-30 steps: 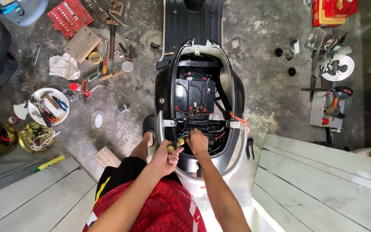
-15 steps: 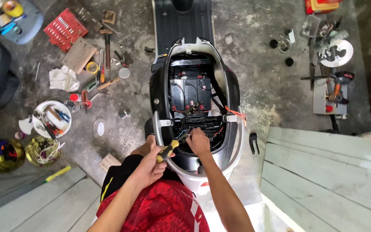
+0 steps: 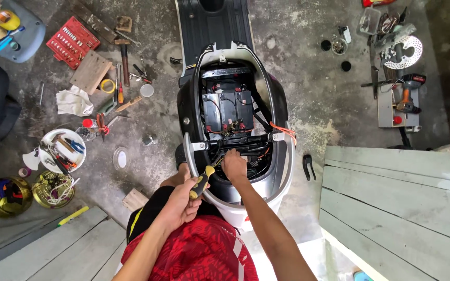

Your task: The person sits on the floor beside a scooter and uses a screwdriver to remove screws from the rear body panel. They then work inside the opened under-seat compartment, handling wiring and components, and finally pick up a small electrical part from the floor.

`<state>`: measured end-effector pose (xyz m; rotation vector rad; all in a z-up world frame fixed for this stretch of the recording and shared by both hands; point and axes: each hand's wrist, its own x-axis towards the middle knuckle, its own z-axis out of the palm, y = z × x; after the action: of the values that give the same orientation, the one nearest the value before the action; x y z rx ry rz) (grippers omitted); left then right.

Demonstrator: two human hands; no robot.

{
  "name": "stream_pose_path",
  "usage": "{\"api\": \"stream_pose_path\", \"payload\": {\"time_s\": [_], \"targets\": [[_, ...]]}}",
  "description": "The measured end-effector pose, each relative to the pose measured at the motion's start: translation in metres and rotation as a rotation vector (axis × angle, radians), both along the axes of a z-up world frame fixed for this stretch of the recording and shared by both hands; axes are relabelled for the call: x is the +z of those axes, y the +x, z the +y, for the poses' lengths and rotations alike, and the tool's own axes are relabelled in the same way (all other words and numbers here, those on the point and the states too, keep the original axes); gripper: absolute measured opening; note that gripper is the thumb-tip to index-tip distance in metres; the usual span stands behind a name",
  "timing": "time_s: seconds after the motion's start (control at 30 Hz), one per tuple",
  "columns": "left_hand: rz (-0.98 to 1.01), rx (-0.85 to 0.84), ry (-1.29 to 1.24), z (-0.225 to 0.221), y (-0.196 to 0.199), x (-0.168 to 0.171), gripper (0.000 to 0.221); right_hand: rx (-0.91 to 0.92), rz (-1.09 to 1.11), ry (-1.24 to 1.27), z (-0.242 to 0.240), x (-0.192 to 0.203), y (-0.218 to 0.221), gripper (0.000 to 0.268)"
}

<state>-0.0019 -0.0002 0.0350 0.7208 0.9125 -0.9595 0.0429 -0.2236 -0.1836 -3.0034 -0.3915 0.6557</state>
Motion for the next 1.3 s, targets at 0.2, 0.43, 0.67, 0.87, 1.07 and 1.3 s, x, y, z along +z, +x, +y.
{"api": "stream_pose_path", "payload": {"time_s": [0.2,0.43,0.67,0.87,1.07,1.3], "targets": [[0.023,-0.009,0.006,0.001,0.005,0.014,0.047,-0.11,0.06,0.028,0.006,0.012,0.008,0.036],[-0.029,0.007,-0.009,0.005,-0.003,0.005,0.05,-0.342,-0.046,0.183,-0.045,-0.054,-0.009,0.036],[-0.19,-0.342,0.3,-0.004,0.0,0.002,0.041,-1.281,0.224,1.251,-0.069,0.022,-0.021,0.039],[-0.486,-0.794,0.67,-0.023,0.007,0.004,0.045,-1.475,0.246,1.889,-0.074,0.067,-0.045,0.026],[-0.638,-0.985,0.814,-0.048,0.019,0.0,0.052,-1.467,0.164,2.002,-0.073,0.088,-0.057,0.018],[-0.621,-1.115,0.889,-0.064,0.025,-0.02,0.057,-1.469,0.074,2.082,-0.086,0.08,-0.067,0.01]]}}
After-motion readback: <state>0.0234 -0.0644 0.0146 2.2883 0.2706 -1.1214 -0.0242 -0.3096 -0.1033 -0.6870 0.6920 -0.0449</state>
